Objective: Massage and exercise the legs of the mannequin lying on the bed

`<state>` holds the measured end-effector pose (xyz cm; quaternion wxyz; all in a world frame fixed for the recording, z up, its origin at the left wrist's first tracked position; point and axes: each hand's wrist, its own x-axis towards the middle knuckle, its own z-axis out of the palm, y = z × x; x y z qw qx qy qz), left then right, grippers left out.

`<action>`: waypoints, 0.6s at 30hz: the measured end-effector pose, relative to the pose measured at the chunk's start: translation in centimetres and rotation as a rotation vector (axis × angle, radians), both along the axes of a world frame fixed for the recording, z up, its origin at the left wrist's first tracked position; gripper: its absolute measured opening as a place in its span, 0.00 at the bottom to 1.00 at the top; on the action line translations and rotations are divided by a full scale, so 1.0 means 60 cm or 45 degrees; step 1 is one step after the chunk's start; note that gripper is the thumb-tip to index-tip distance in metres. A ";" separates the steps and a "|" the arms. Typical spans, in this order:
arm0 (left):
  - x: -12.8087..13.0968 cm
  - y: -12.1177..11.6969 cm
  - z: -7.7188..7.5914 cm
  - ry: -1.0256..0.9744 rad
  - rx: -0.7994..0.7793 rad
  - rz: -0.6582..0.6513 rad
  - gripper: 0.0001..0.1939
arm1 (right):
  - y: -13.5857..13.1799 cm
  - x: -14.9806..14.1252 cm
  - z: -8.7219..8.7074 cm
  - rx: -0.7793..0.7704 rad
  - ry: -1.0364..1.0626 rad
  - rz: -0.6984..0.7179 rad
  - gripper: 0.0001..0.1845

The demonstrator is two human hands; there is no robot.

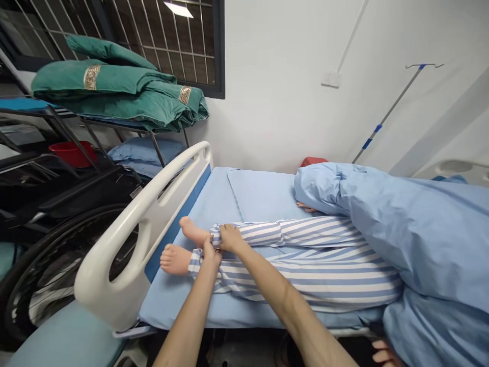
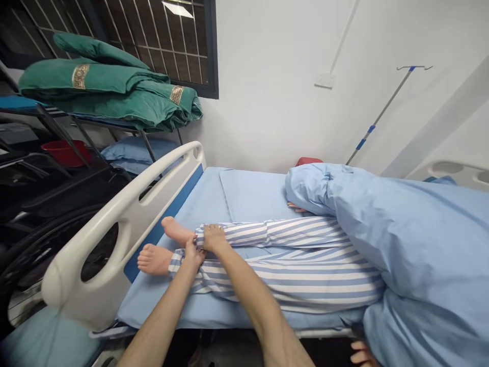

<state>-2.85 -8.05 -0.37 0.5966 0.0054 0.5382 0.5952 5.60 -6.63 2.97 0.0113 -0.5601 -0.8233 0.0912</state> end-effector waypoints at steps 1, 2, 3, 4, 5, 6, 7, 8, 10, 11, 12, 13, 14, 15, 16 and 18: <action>-0.002 0.005 -0.003 -0.029 0.002 0.027 0.03 | 0.009 -0.027 -0.010 -0.047 -0.025 -0.009 0.36; -0.003 0.009 -0.006 -0.047 0.009 0.054 0.03 | 0.016 -0.044 -0.021 -0.074 -0.049 -0.030 0.36; -0.003 0.013 -0.010 -0.064 0.011 0.081 0.03 | 0.020 -0.054 -0.030 -0.077 -0.067 -0.048 0.35; -0.001 0.016 -0.013 -0.079 0.003 0.105 0.03 | 0.023 -0.058 -0.039 -0.064 -0.081 -0.059 0.34; 0.000 0.019 -0.016 -0.088 -0.016 0.128 0.04 | 0.025 -0.057 -0.045 -0.041 -0.087 -0.062 0.32; 0.002 0.022 -0.018 -0.090 -0.045 0.152 0.04 | 0.027 -0.054 -0.051 -0.019 -0.086 -0.055 0.31; 0.004 0.025 -0.019 -0.088 -0.081 0.179 0.04 | 0.028 -0.051 -0.054 -0.004 -0.086 -0.044 0.29; 0.006 0.027 -0.020 -0.082 -0.116 0.201 0.05 | 0.030 -0.047 -0.056 0.005 -0.089 -0.036 0.28; 0.009 0.032 -0.019 -0.071 -0.174 0.231 0.07 | 0.034 -0.045 -0.057 0.003 -0.107 -0.038 0.26; 0.010 0.034 -0.018 -0.065 -0.205 0.236 0.08 | 0.037 -0.045 -0.056 -0.006 -0.118 -0.038 0.26; 0.010 0.035 -0.017 -0.057 -0.238 0.231 0.09 | 0.040 -0.046 -0.056 -0.022 -0.129 -0.035 0.26; 0.009 0.036 -0.015 -0.043 -0.268 0.220 0.10 | 0.044 -0.047 -0.055 -0.045 -0.139 -0.031 0.27; 0.008 0.037 -0.013 -0.024 -0.295 0.204 0.11 | 0.046 -0.049 -0.054 -0.072 -0.145 -0.025 0.28; 0.007 0.037 -0.010 -0.001 -0.313 0.184 0.12 | 0.048 -0.050 -0.052 -0.098 -0.147 -0.021 0.29; 0.006 0.037 -0.007 0.026 -0.314 0.160 0.13 | 0.049 -0.051 -0.050 -0.119 -0.143 -0.019 0.29; 0.005 0.036 0.001 0.090 -0.255 0.115 0.13 | 0.048 -0.052 -0.041 -0.144 -0.125 -0.019 0.29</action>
